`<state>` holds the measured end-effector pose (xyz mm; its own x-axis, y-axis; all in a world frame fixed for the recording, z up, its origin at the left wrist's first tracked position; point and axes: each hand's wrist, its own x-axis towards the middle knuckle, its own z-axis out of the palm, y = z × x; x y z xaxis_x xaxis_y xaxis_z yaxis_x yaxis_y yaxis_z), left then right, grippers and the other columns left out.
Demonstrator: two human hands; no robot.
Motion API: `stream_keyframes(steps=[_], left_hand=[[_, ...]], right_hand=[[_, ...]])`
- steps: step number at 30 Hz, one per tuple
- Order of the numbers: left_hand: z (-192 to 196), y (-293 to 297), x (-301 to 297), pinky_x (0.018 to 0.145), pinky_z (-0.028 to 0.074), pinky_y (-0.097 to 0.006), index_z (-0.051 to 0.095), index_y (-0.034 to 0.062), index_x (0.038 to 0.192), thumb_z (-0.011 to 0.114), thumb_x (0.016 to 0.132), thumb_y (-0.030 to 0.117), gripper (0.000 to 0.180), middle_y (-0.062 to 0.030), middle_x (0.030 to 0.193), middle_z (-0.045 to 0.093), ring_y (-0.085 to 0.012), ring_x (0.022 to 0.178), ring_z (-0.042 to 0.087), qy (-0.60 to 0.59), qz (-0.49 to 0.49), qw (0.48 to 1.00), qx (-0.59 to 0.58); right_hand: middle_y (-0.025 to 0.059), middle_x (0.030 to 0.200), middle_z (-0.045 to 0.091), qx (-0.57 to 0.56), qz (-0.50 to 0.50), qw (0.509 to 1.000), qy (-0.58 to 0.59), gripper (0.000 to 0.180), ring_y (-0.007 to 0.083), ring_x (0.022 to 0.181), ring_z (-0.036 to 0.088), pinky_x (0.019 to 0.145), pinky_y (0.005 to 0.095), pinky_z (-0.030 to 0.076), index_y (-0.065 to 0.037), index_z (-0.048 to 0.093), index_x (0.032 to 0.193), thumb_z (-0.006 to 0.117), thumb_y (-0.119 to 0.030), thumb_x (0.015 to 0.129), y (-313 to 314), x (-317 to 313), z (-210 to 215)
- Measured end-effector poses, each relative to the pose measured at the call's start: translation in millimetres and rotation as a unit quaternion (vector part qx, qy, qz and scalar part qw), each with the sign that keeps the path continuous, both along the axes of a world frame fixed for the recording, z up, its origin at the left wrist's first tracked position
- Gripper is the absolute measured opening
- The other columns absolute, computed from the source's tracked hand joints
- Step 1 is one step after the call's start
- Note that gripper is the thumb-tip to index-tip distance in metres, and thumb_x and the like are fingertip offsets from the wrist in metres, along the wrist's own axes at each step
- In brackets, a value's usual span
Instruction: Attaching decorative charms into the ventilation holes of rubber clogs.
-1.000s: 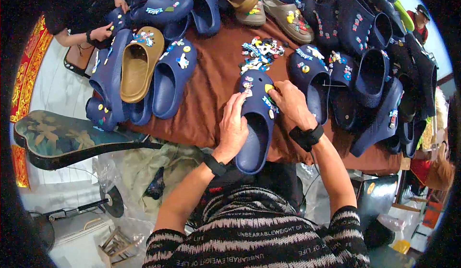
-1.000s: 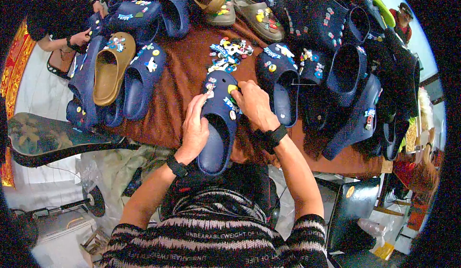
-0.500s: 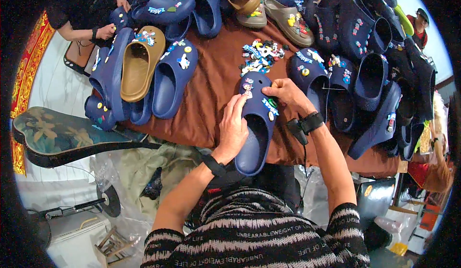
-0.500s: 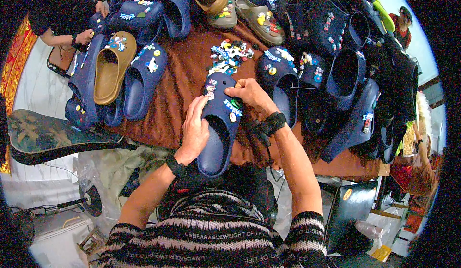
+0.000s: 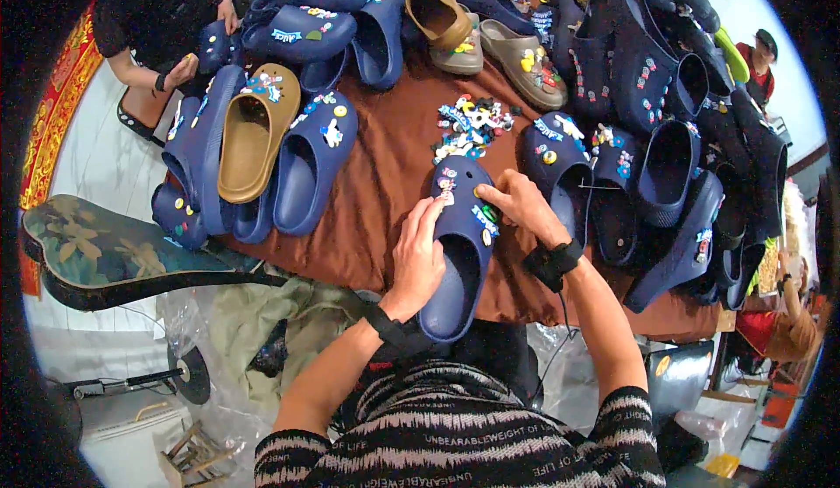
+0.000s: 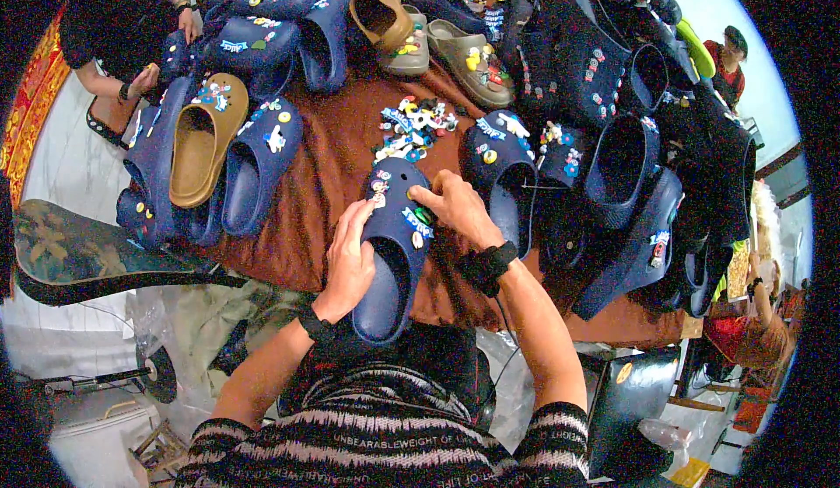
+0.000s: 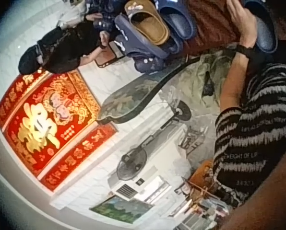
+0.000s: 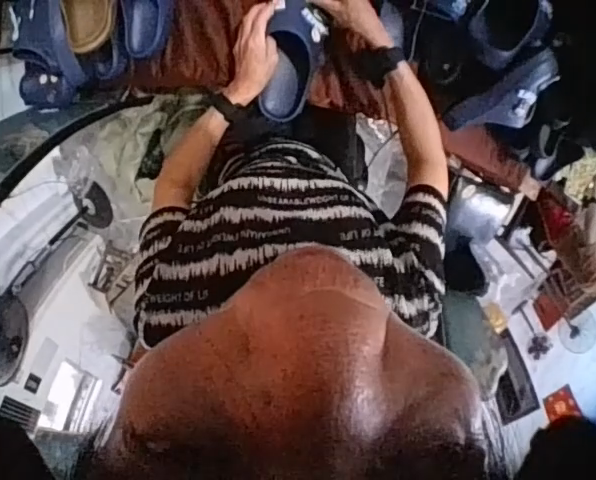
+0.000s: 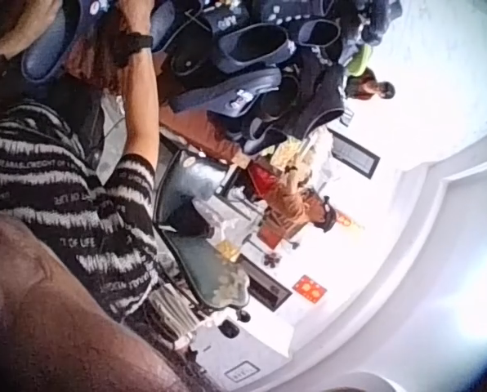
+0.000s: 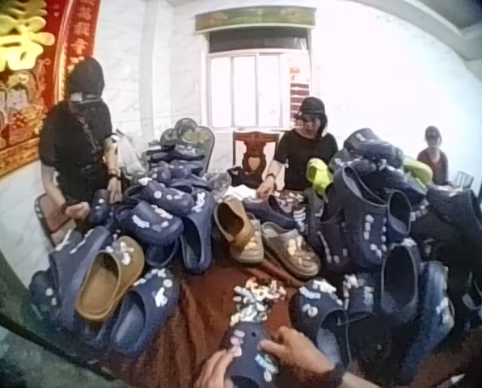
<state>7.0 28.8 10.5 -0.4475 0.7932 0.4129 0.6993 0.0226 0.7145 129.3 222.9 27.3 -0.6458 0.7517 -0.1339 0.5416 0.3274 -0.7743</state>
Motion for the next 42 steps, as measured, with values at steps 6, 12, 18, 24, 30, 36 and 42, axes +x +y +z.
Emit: stream_keyframes(steps=[6,12,18,24,30,36,42], left_hand=[[3.7,1.5,-0.4,0.109,0.043,-0.047,0.049,0.0066,0.140,0.052,0.076,-0.016,0.069,-0.0192,0.141,0.048,-0.0408,0.129,0.050,-0.001,-0.007,1.000,-0.008],[4.0,2.0,-1.1,0.109,0.042,-0.047,0.048,0.0078,0.143,0.052,0.077,-0.015,0.070,-0.0185,0.141,0.048,-0.0406,0.129,0.049,0.010,-0.008,1.000,-0.015],[2.2,0.3,-1.5,0.108,0.043,-0.047,0.047,0.0067,0.143,0.052,0.078,-0.015,0.069,-0.0179,0.141,0.048,-0.0403,0.129,0.049,0.027,-0.008,0.999,-0.022],[2.2,-1.2,-0.7,0.107,0.044,-0.047,0.048,0.0060,0.141,0.053,0.077,-0.014,0.067,-0.0184,0.140,0.050,-0.0396,0.129,0.050,0.022,0.008,1.000,-0.019],[-2.2,-1.5,0.5,0.108,0.042,-0.047,0.045,0.0033,0.143,0.052,0.078,-0.013,0.067,-0.0222,0.140,0.050,-0.0415,0.130,0.049,0.008,-0.002,1.000,-0.013],[-8.7,-0.3,-3.4,0.113,0.038,-0.047,0.036,-0.0010,0.148,0.054,0.081,-0.007,0.070,-0.0275,0.142,0.047,-0.0436,0.133,0.046,-0.030,0.021,0.999,-0.009],[-4.4,0.3,-1.0,0.111,0.040,-0.048,0.037,0.0002,0.147,0.057,0.081,-0.006,0.069,-0.0255,0.143,0.046,-0.0430,0.133,0.046,-0.012,0.017,0.999,-0.049]], right_hand=[[0.0126,0.066,0.066,-0.031,0.043,0.995,-0.081,0.052,0.0211,0.061,0.064,0.060,0.0381,0.049,0.001,0.070,0.080,0.075,-0.051,0.085,9.2,-12.1,13.7],[0.0010,0.064,0.061,-0.210,0.053,0.976,-0.004,0.036,0.0121,0.059,0.057,0.052,0.0308,0.042,-0.004,0.067,0.073,0.079,-0.035,0.085,15.7,-13.8,15.9],[0.0122,0.063,0.063,0.036,0.101,0.994,0.027,0.034,0.0222,0.062,0.063,0.063,0.0409,0.050,-0.001,0.061,0.068,0.076,-0.028,0.082,-14.1,-42.2,12.1],[0.0198,0.084,0.073,0.119,-0.004,0.992,0.043,0.031,0.0349,0.080,0.072,0.074,0.0441,0.055,-0.001,0.073,0.087,0.069,-0.033,0.088,9.8,-55.7,36.2],[0.0198,0.096,0.074,0.138,0.054,0.989,-0.012,0.026,0.0390,0.091,0.071,0.082,0.0481,0.055,-0.005,0.075,0.098,0.066,-0.028,0.090,28.7,-43.9,21.0],[0.0198,0.096,0.073,0.162,0.091,0.982,0.027,0.021,0.0394,0.094,0.070,0.085,0.0484,0.054,-0.006,0.073,0.105,0.062,-0.019,0.092,17.9,-39.8,8.3],[0.0201,0.106,0.067,0.262,0.111,0.958,0.045,0.023,0.0400,0.095,0.068,0.085,0.0498,0.054,-0.008,0.072,0.104,0.064,-0.025,0.092,5.4,-59.5,14.2]])
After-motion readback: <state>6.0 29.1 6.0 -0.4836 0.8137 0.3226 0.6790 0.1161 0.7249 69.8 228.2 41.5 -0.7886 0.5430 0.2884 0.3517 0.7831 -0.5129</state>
